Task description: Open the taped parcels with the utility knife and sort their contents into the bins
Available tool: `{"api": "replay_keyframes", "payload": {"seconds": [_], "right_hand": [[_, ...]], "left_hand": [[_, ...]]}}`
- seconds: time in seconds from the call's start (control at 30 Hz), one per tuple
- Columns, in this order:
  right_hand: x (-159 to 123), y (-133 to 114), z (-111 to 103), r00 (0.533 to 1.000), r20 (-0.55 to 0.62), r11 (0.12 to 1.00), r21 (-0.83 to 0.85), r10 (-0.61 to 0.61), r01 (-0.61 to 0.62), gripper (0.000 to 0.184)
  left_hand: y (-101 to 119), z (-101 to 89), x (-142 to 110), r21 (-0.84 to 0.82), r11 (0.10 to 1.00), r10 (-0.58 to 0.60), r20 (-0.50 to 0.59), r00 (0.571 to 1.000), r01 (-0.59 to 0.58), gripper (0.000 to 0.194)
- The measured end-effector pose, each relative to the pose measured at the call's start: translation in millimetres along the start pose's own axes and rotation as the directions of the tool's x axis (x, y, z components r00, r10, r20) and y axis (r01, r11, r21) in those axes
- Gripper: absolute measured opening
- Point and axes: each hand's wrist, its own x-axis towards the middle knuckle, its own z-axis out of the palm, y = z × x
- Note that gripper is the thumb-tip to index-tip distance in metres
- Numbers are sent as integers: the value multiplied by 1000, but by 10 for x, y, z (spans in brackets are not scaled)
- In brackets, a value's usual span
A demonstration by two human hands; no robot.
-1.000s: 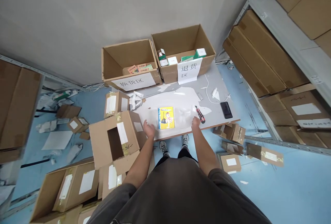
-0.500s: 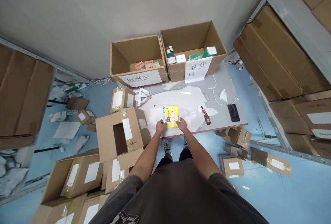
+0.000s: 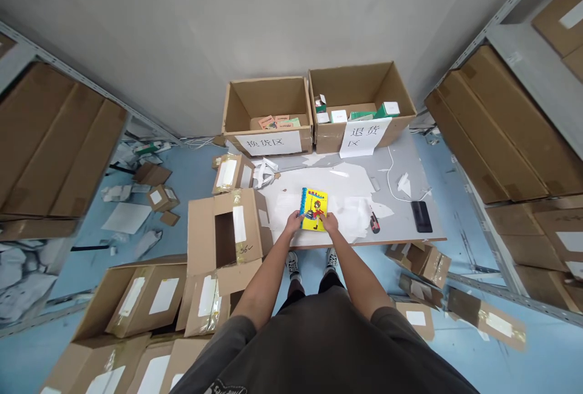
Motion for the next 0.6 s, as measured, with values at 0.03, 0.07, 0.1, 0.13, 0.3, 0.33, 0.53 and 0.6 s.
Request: {"api": "replay_keyframes", "payload": {"seconds": [0.03, 0.07, 0.1, 0.13, 0.3, 0.33, 0.53, 0.6], "right_hand": [[-67, -61, -43, 1000, 10, 999, 41, -7, 6, 33], [-142, -130, -87, 999, 32, 995, 103, -17, 14, 36], [-223, -209, -130, 997, 67, 983, 181, -35, 22, 39], [-308, -297, -172, 992, 112, 963, 268, -61, 29, 42], [-730, -832, -314, 913, 232, 793, 593, -337, 142, 61], [-808, -944, -323, 895, 228, 765, 621, -383, 169, 63], [-1168, -1457, -296, 839, 225, 703, 671, -495, 235, 66], [-1245, -1554, -279, 825, 230, 693, 678, -517, 245, 67]], "left_hand": [[83, -26, -58, -18, 1000, 9, 17, 1000, -9, 48], [176, -62, -116, -28, 1000, 9, 33, 999, -8, 49], [277, -107, -174, -40, 999, 8, 49, 999, -6, 50], [382, -160, -230, -63, 998, 20, 63, 998, -16, 51], [900, -498, -497, -219, 964, 168, 61, 984, -151, 62], [989, -561, -547, -236, 953, 204, 48, 978, -188, 65], [1379, -814, -775, -252, 919, 305, -26, 952, -302, 74], [1454, -878, -822, -267, 908, 322, -44, 946, -321, 76]]}}
